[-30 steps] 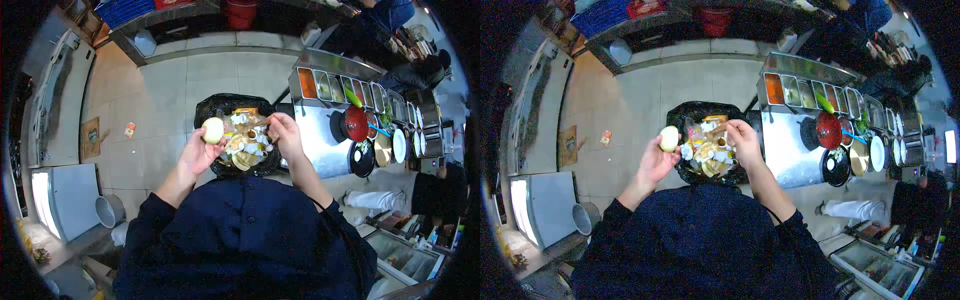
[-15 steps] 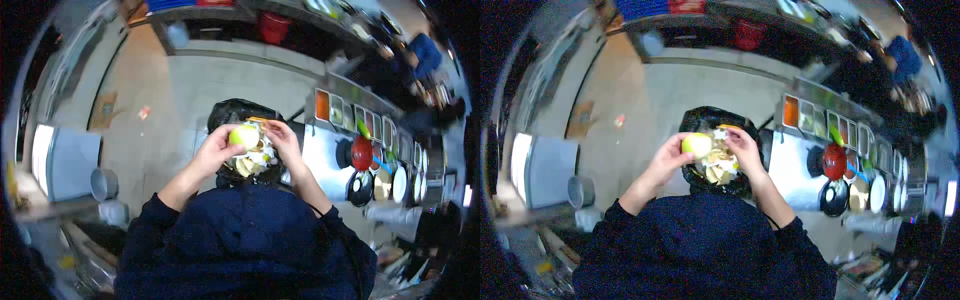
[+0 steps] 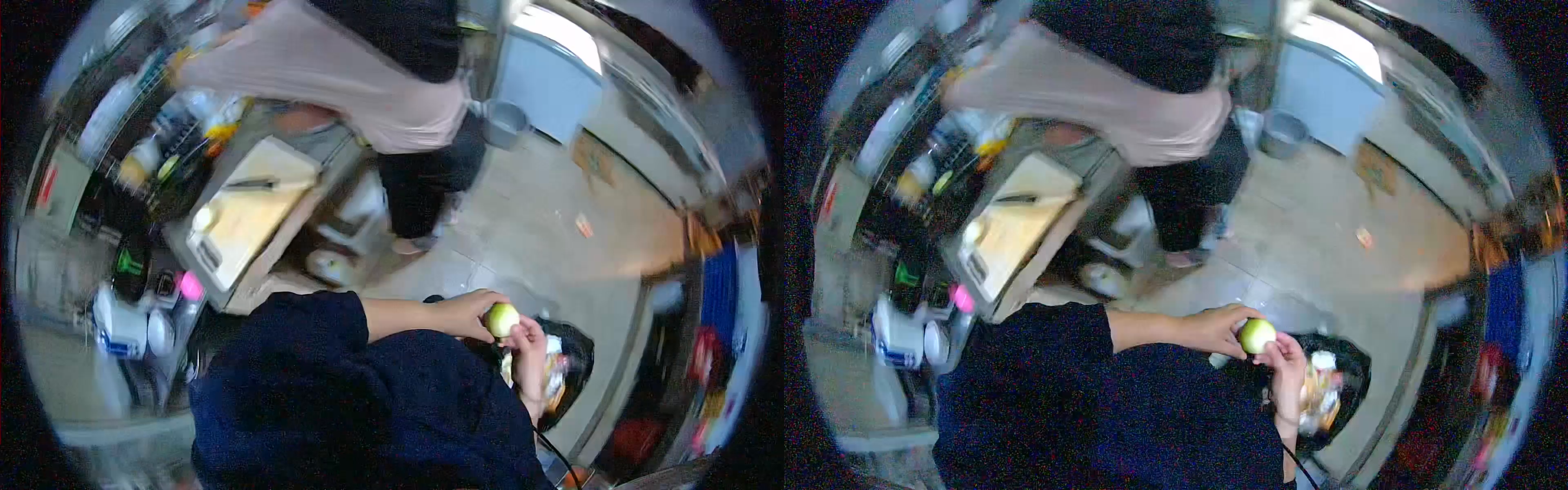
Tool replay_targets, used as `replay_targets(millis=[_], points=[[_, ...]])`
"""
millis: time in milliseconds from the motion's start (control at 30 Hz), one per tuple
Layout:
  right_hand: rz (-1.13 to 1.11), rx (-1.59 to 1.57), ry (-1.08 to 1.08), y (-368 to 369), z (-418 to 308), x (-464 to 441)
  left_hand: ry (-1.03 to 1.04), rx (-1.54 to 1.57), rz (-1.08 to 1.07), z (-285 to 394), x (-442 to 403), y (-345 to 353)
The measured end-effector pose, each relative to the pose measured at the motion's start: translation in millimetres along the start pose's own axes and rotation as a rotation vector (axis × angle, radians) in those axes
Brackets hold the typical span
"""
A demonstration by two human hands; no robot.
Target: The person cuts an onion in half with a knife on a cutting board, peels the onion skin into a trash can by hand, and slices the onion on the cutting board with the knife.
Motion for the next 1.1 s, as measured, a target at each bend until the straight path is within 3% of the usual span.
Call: replay_targets(millis=[100, 233, 300, 367, 433, 467, 533, 600, 667, 767, 800, 900, 1033, 1100], points=[[-0.382, -0.073, 0.015, 93.9, -9.8, -25.0, 0.064, -0.29, 0.355, 9.2, 76.9, -47.9], [-0.653, 0.131, -0.032, 219.2, -61.3, -33.6, 0.14, -0.512, 0.713, 41.3, 182.5, -91.3], [-0.958, 0.249, -0.182, 274.1, -86.9, -44.1, 0.03, -0.555, 0.963, 73.8, 222.8, -110.8], [-0.911, 0.433, -0.415, 337.1, -110.5, -60.1, 0.018, -0.577, 1.205, 74.1, 281.2, -138.0], [-0.689, 0.837, -1.146, 403.8, -164.1, -56.3, -0.042, -0.673, 1.298, 99.4, 324.8, -162.2], [-0.661, 0.95, -1.116, 436.0, -165.8, -67.0, -0.102, -0.775, 1.373, 112.9, 340.4, -178.6], [-0.637, 1.067, -1.071, 491.8, -164.0, -80.2, -0.17, -0.792, 1.385, 126.3, 363.6, -207.9], [-0.647, 1.381, -1.088, 541.1, -141.2, -98.3, -0.282, -0.847, 1.394, 129.1, 384.0, -235.1], [-0.644, 1.551, -1.061, 559.9, -133.3, -106.6, -0.307, -0.868, 1.334, 126.6, 391.5, -260.5], [-0.596, 1.705, -1.197, 558.8, -148.6, -104.7, -0.336, -0.92, 1.224, 119.2, 387.5, -290.6], [-0.596, 1.718, -1.17, 553.5, -149.4, -103.0, -0.275, -0.977, 1.224, 121.3, 385.0, -295.5], [-0.606, 1.255, -0.955, 525.9, -164.8, -90.7, -0.148, -1.08, 1.222, 125.2, 380.6, -305.1], [-0.696, 1.25, -0.696, 497.1, -147.0, -62.7, -0.203, -0.822, 1.086, 112.6, 381.2, -314.0], [-0.685, 1.27, -0.688, 491.3, -137.9, -57.3, -0.189, -0.737, 1.088, 110.8, 383.2, -316.3]])
Point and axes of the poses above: each hand's wrist, its own x-axis away from the middle knuckle, its own y-axis out of the palm, z = x × y, the point moved 7 cm from there along -x, towards the middle knuckle, and after that the axes turned 13 degrees about x, right-handed, at the moved point
